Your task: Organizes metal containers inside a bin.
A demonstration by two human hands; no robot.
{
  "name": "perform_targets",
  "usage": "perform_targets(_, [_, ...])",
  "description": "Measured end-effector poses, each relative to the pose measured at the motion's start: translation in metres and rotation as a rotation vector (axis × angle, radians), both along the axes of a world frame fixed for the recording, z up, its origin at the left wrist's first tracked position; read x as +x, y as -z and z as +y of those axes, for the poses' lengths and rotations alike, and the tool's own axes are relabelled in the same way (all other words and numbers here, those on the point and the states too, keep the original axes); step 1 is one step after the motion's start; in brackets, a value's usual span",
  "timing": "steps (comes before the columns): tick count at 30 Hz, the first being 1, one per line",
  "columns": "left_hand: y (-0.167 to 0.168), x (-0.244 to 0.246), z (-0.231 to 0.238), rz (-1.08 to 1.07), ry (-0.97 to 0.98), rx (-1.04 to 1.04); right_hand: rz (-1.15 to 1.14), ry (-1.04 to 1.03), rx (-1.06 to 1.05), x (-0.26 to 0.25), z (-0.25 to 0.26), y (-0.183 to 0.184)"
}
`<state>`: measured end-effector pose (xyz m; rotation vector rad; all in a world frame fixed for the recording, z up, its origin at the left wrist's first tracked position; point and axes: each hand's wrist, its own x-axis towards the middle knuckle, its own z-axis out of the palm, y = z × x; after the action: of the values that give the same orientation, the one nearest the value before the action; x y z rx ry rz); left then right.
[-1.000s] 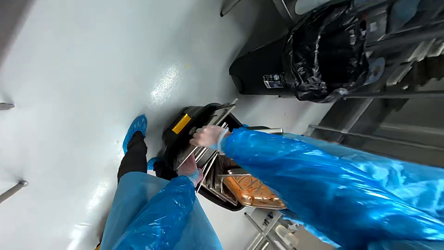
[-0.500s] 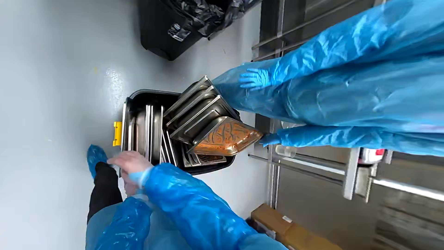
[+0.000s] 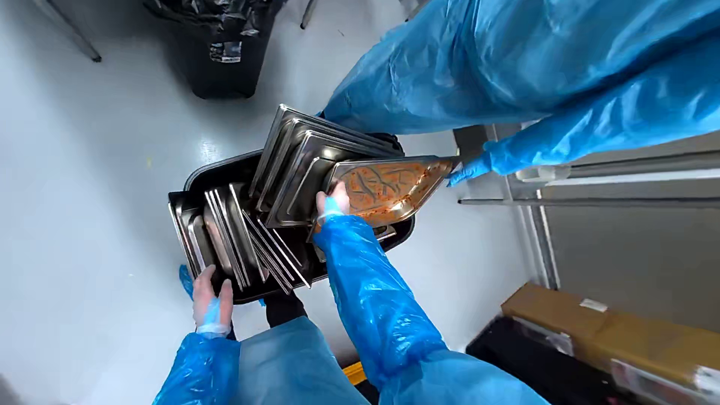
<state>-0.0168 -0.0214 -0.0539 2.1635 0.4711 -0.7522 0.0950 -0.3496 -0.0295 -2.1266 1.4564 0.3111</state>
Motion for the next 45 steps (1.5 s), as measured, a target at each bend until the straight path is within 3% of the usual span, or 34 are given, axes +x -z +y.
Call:
perform_targets(4, [-0.002, 0.019, -0.034, -0.109, 0.013, -0.135, -0.140, 0.011, -0.127, -0.022, 0.003, -0.020])
perform_targets(10, [-0.008, 0.043, -0.100, -0.187, 0.151, -0.266, -0.535, -0.002, -0.264, -0.152, 0.003, -0.106])
perform_targets(14, [-0.019, 0.046, -0.139, -0.228, 0.172, -0.360, -0.672, 0.284, -0.411, -0.212, -0.043, -0.171])
perform_targets(17, [-0.022, 0.041, -0.151, -0.246, 0.167, -0.391, -0.668, 0.384, -0.595, -0.236, -0.089, -0.212])
perform_targets(21, [-0.021, 0.034, -0.153, -0.242, 0.159, -0.369, -0.732, 0.432, -0.629, -0.253, -0.135, -0.234])
perform_targets(25, [-0.013, 0.042, -0.132, -0.232, 0.022, -0.297, -0.824, 0.410, -0.515, -0.260, -0.129, -0.234])
perform_targets(29, [0.005, 0.057, -0.107, -0.187, -0.092, -0.248, -0.877, 0.447, -0.335, -0.238, -0.076, -0.233])
perform_targets(32, [0.021, 0.059, -0.102, -0.148, -0.008, -0.199, -1.029, 0.422, -0.135, -0.209, -0.029, -0.210])
perform_targets(36, [0.019, 0.086, -0.141, -0.154, 0.284, -0.216, -1.148, 0.313, -0.144, -0.164, 0.015, -0.168])
perform_targets(38, [0.023, 0.105, -0.169, -0.172, 0.361, -0.221, -1.130, 0.327, -0.088, -0.140, 0.030, -0.144])
perform_targets(41, [0.014, 0.125, -0.203, -0.087, 0.313, -0.279, -1.009, 0.377, 0.069, -0.097, 0.038, -0.102])
perform_targets(45, [-0.010, 0.131, -0.193, -0.044, 0.233, -0.424, -0.787, 0.270, 0.237, -0.048, 0.035, -0.065])
